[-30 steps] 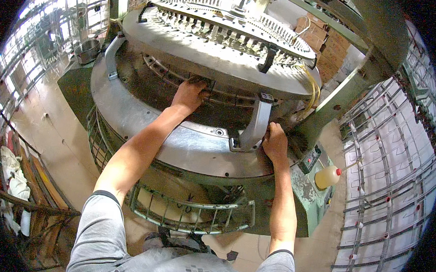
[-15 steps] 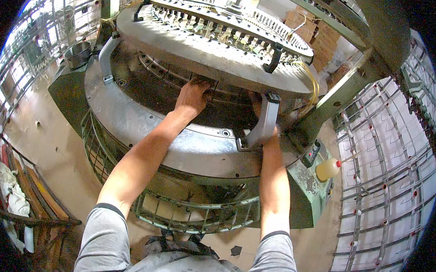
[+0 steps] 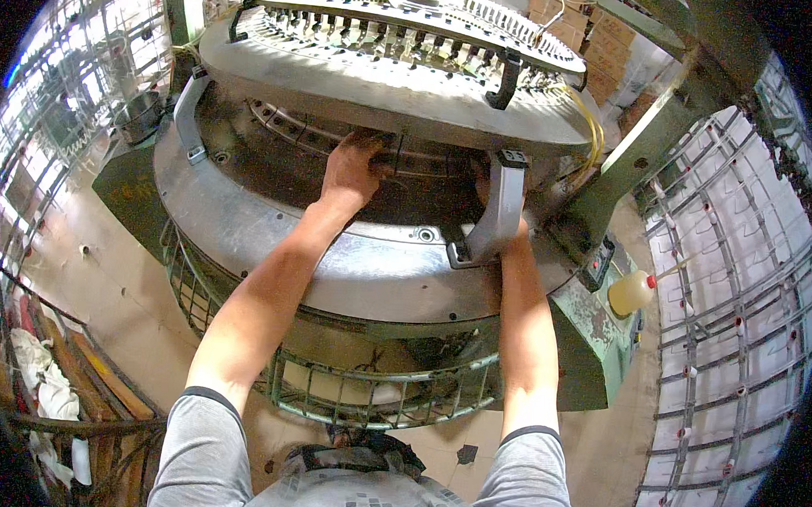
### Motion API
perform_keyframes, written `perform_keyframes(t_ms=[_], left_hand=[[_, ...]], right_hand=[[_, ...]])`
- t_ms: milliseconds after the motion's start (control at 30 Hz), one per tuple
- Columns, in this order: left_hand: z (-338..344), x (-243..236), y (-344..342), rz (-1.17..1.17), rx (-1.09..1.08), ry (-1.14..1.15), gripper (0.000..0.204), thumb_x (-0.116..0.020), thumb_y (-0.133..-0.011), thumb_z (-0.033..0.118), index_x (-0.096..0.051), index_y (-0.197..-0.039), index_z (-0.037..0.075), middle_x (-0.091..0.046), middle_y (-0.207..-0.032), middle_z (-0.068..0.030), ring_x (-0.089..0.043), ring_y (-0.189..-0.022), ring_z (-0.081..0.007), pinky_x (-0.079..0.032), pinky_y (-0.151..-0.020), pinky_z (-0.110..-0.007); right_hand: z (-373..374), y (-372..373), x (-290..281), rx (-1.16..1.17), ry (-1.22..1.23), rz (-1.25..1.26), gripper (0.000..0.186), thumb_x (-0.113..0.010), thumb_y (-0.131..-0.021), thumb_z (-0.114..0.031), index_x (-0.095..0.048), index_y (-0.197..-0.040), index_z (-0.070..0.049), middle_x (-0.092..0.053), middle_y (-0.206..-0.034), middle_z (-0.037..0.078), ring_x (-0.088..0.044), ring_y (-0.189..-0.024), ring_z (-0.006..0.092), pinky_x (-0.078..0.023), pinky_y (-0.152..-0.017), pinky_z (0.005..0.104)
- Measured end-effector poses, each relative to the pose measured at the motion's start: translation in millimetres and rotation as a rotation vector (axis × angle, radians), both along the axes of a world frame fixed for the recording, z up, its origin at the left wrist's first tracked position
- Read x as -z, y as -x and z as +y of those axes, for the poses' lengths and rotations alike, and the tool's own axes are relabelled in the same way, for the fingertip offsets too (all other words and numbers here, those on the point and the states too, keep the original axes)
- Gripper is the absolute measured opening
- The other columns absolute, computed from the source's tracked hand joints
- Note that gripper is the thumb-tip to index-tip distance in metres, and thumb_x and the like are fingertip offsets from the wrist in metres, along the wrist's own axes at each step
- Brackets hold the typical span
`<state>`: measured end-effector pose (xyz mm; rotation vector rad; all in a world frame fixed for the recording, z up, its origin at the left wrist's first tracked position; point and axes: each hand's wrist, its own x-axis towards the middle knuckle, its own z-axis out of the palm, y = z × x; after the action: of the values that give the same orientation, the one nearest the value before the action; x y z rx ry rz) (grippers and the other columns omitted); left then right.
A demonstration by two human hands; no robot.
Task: The person repeatedly reaches into a large circular industrial machine and adjusts or cleans internal components by hand. They occasionally use a small metal tool to manipulate parts inside the machine. The person also briefly handles a metal bowl containing a white powdery substance.
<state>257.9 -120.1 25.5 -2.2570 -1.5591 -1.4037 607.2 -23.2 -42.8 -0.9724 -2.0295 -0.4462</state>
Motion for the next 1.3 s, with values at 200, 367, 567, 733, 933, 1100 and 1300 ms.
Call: perform_keyframes(t_ms=[200, 367, 567, 733, 933, 1100, 1300], left_hand=[[-2, -6, 4, -0.017, -0.025, 0.034, 0.038, -0.081, -0.079, 0.021, -0.072, -0.113, 0.008, -0.07, -0.116, -0.0175, -0.065, -0.109, -0.0385, -0.055, -0.093, -0.045], [-4, -4, 6, -0.02, 0.002, -0.045, 0.039, -0.083, -0.077, 0.02, -0.071, -0.112, 0.008, -0.069, -0.115, -0.0184, -0.066, -0.105, -0.0395, -0.055, -0.09, -0.046], [1, -2, 7, -0.033, 0.005, -0.09, 0.029, -0.082, -0.076, 0.015, -0.072, -0.101, 0.006, -0.07, -0.107, -0.0167, -0.066, -0.103, -0.0387, -0.055, -0.089, -0.046], [-8, -8, 8, -0.012, -0.04, 0.044, 0.022, -0.081, -0.077, 0.016, -0.071, -0.094, 0.006, -0.071, -0.098, -0.0168, -0.066, -0.098, -0.0389, -0.054, -0.083, -0.046], [-27, -14, 18, -0.06, -0.026, -0.07, 0.03, -0.082, -0.079, 0.024, -0.071, -0.096, 0.002, -0.072, -0.098, -0.017, -0.069, -0.092, -0.0377, -0.055, -0.081, -0.045], [-68, -9, 66, 0.009, -0.176, -0.006, 0.019, -0.071, -0.079, 0.012, -0.069, -0.093, -0.001, -0.069, -0.092, -0.0224, -0.067, -0.087, -0.0389, -0.051, -0.075, -0.044], [-101, -10, 151, 0.002, -0.148, -0.082, 0.021, -0.074, -0.077, 0.009, -0.066, -0.091, -0.005, -0.065, -0.083, -0.0205, -0.065, -0.083, -0.0376, -0.051, -0.074, -0.042]], right_hand=[[39, -7, 28, -0.543, 0.591, 0.835, 0.031, -0.064, -0.094, -0.011, -0.059, -0.124, -0.004, -0.066, -0.102, 0.015, -0.061, -0.093, 0.0292, -0.051, -0.086, 0.0381], [52, 1, 54, -0.693, 0.704, 1.269, 0.044, -0.066, -0.092, -0.013, -0.056, -0.134, -0.006, -0.064, -0.116, 0.019, -0.06, -0.102, 0.033, -0.05, -0.089, 0.0413], [30, 6, 26, -0.135, 0.309, 0.424, 0.023, -0.077, -0.081, -0.029, -0.071, -0.094, -0.011, -0.067, -0.083, 0.004, -0.063, -0.072, 0.0198, -0.054, -0.059, 0.0405], [9, 20, 5, -0.038, 0.561, 0.502, 0.022, -0.075, -0.08, -0.032, -0.071, -0.078, -0.01, -0.068, -0.073, 0.011, -0.064, -0.062, 0.0313, -0.053, -0.055, 0.0441], [-9, 32, -16, 0.118, 0.054, 0.198, 0.021, -0.07, -0.082, -0.03, -0.071, -0.079, -0.009, -0.07, -0.077, 0.015, -0.064, -0.067, 0.0393, -0.052, -0.061, 0.0495], [-24, 37, -6, -0.162, 0.188, 0.432, 0.033, -0.072, -0.086, -0.015, -0.07, -0.118, -0.008, -0.072, -0.099, 0.013, -0.069, -0.091, 0.0365, -0.056, -0.078, 0.0459], [-22, 24, -10, 0.186, -0.051, -0.064, 0.029, -0.067, -0.092, -0.027, -0.071, -0.115, -0.01, -0.071, -0.097, 0.013, -0.067, -0.088, 0.0352, -0.053, -0.077, 0.0489]])
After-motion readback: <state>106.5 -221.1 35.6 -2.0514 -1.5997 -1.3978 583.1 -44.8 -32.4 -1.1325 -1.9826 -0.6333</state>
